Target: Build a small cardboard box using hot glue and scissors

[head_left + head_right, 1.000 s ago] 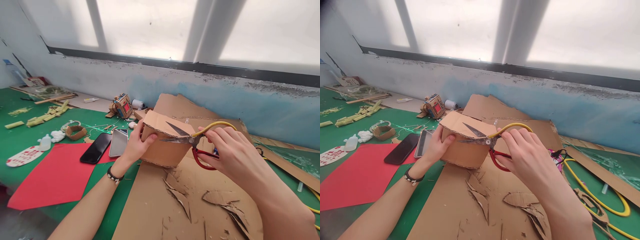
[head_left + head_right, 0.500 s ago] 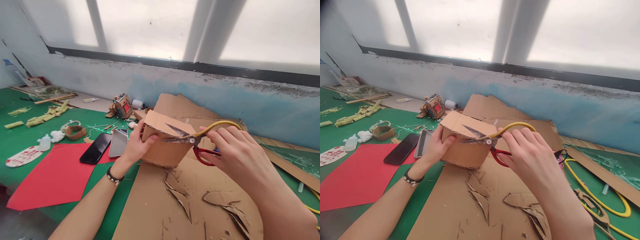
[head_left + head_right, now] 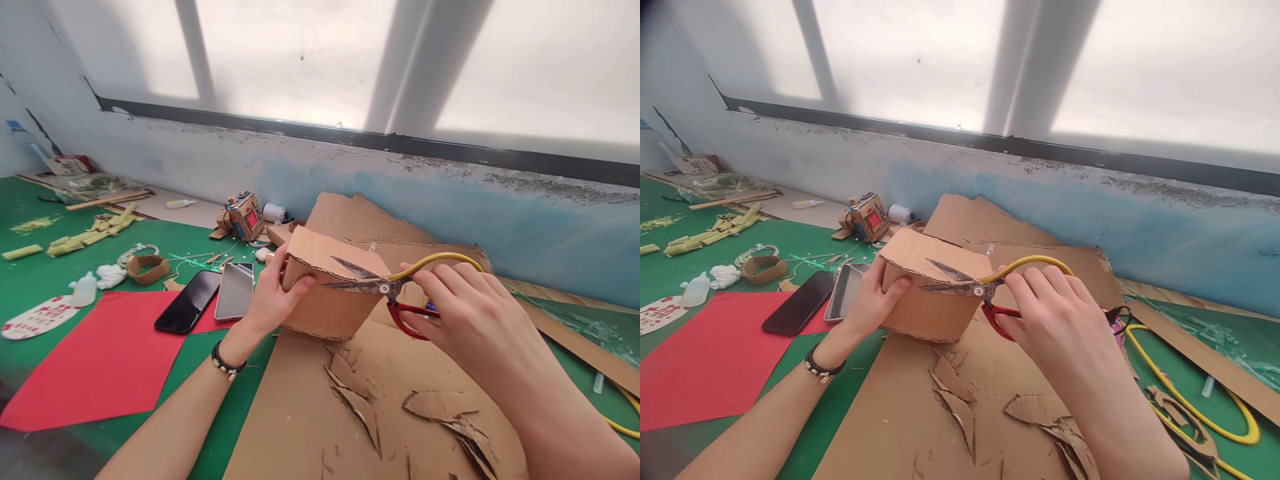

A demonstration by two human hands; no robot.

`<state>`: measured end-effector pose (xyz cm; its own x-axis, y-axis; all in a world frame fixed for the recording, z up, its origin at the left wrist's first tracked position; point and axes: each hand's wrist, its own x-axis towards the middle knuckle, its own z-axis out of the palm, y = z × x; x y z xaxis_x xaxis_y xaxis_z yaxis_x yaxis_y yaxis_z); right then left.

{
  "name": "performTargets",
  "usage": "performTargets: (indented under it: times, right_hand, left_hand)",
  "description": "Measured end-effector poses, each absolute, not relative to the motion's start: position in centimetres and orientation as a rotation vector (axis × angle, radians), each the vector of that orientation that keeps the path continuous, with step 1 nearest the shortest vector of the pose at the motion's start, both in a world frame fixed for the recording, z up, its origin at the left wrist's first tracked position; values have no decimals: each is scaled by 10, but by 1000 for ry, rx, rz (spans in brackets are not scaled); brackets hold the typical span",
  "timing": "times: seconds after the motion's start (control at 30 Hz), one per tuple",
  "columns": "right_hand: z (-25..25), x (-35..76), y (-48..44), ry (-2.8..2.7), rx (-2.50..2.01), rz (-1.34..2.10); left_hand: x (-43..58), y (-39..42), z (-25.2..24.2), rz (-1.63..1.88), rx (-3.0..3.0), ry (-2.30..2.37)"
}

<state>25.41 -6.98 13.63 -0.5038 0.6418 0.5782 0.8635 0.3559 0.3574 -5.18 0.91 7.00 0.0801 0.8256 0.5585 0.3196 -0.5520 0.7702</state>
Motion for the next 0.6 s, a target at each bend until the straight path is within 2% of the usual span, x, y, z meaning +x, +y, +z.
performTargets:
  times: [0.6]
  right_hand:
    - [133,266,-54,-2301,-1133,-826]
  left_hand:
    - [-51,11,69,1450,1884,1111]
